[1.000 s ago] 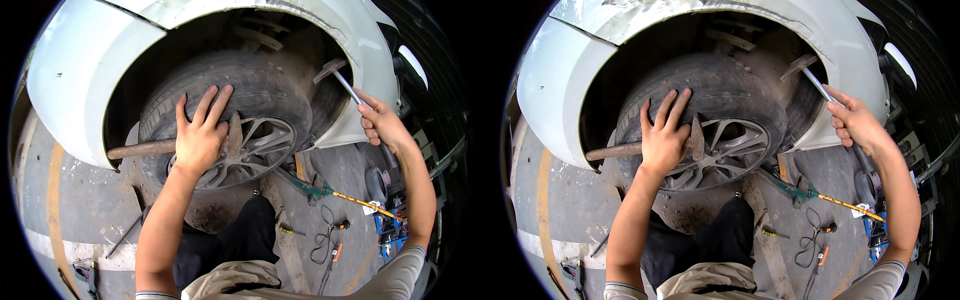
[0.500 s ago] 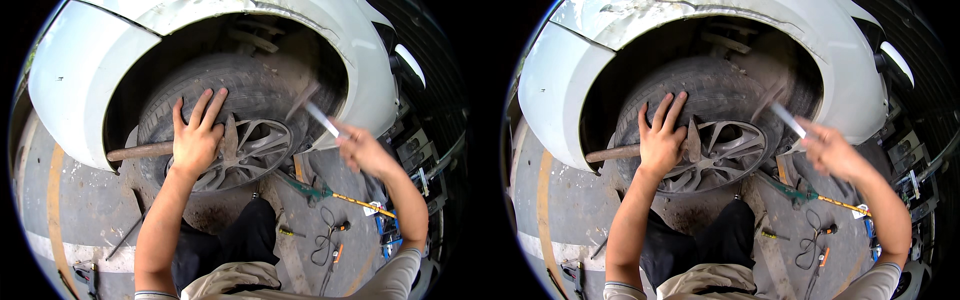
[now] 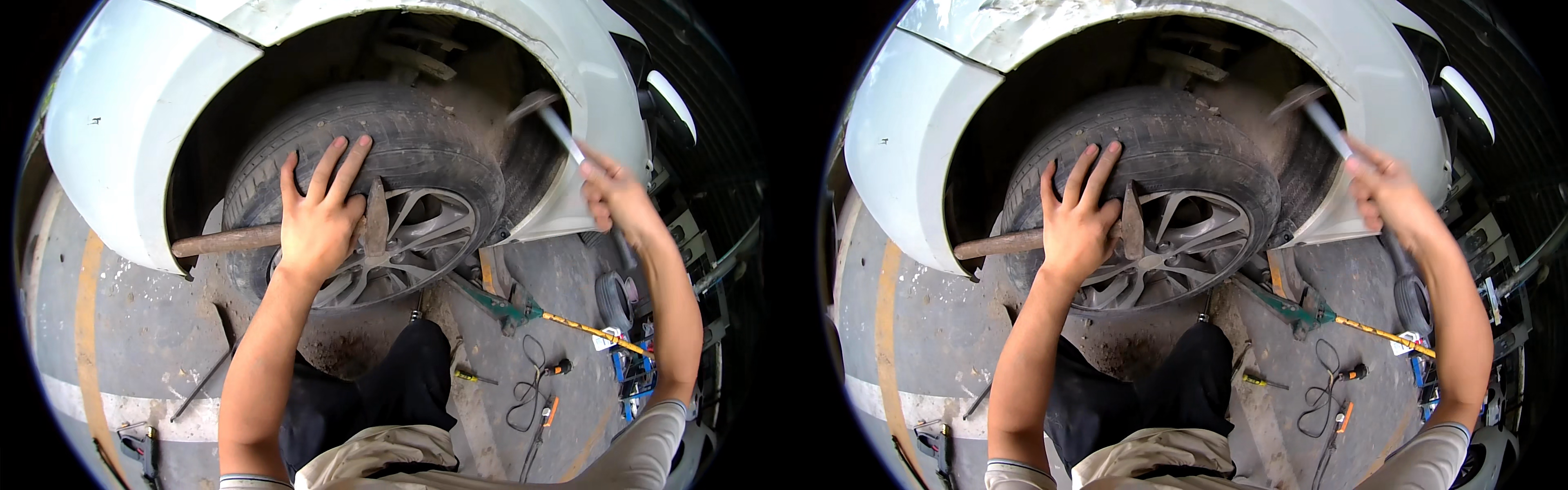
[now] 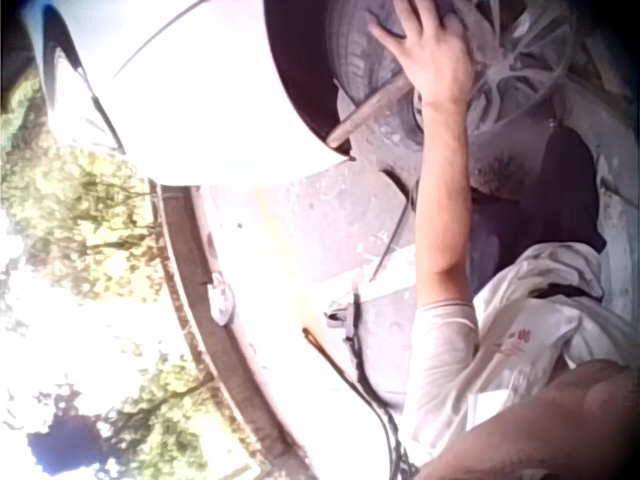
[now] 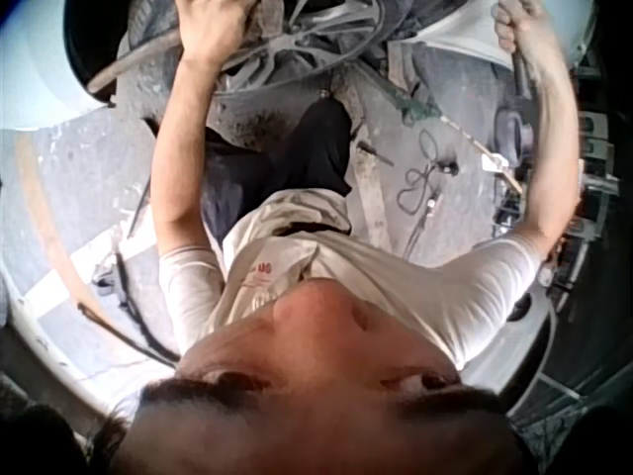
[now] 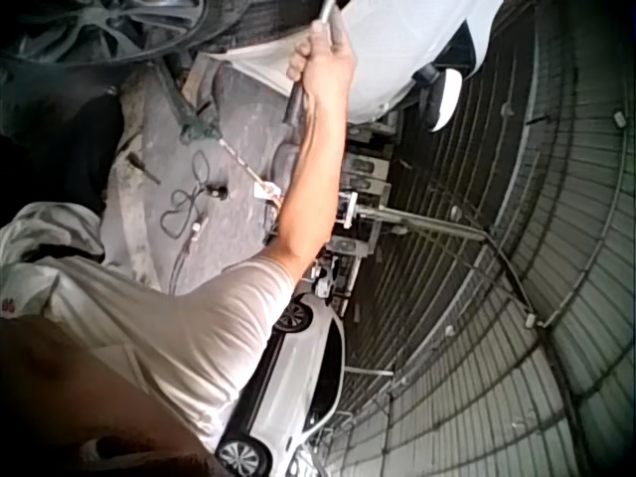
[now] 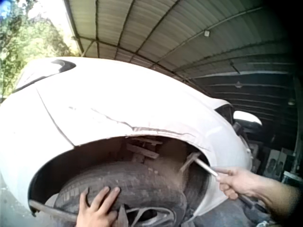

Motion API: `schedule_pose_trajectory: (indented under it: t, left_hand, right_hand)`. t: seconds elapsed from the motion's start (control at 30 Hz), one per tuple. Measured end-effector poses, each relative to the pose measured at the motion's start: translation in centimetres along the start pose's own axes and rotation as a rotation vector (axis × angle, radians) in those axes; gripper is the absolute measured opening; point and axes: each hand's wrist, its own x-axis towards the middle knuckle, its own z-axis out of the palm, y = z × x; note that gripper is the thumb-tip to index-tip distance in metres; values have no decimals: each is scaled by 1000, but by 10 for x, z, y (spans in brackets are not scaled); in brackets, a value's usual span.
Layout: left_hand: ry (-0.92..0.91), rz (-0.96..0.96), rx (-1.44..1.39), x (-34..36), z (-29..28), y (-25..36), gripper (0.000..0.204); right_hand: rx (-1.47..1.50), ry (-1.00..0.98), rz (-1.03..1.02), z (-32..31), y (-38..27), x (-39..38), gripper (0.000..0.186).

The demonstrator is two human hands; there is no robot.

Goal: The person uses a hammer and a metal bar to repeatedly strike and pry the front bumper of a white car, attempting to push a dent back into place. The person works on the area above the front wheel, using the tire as a fulcrum for the metal bar.

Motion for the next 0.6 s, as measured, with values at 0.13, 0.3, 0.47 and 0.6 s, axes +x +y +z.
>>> schedule_pose_trajectory:
  t: [0.13,0.3,0.47,0.6]
  left_hand:
    - [12,8,-22,0,4,1,15]
    - [19,2,-11,-2,5,0,14]
    - [54,10,-16,-1,5,1,13]
    - [15,8,-21,-2,5,1,15]
  right_hand:
    - [78,-46,33,7,4,-2,52]
    - [-148,-349,194,7,-8,-10,49]
    - [-112,-233,107,-16,-13,-10,50]
    - [-286,-90,-64,3,12,-13,47]
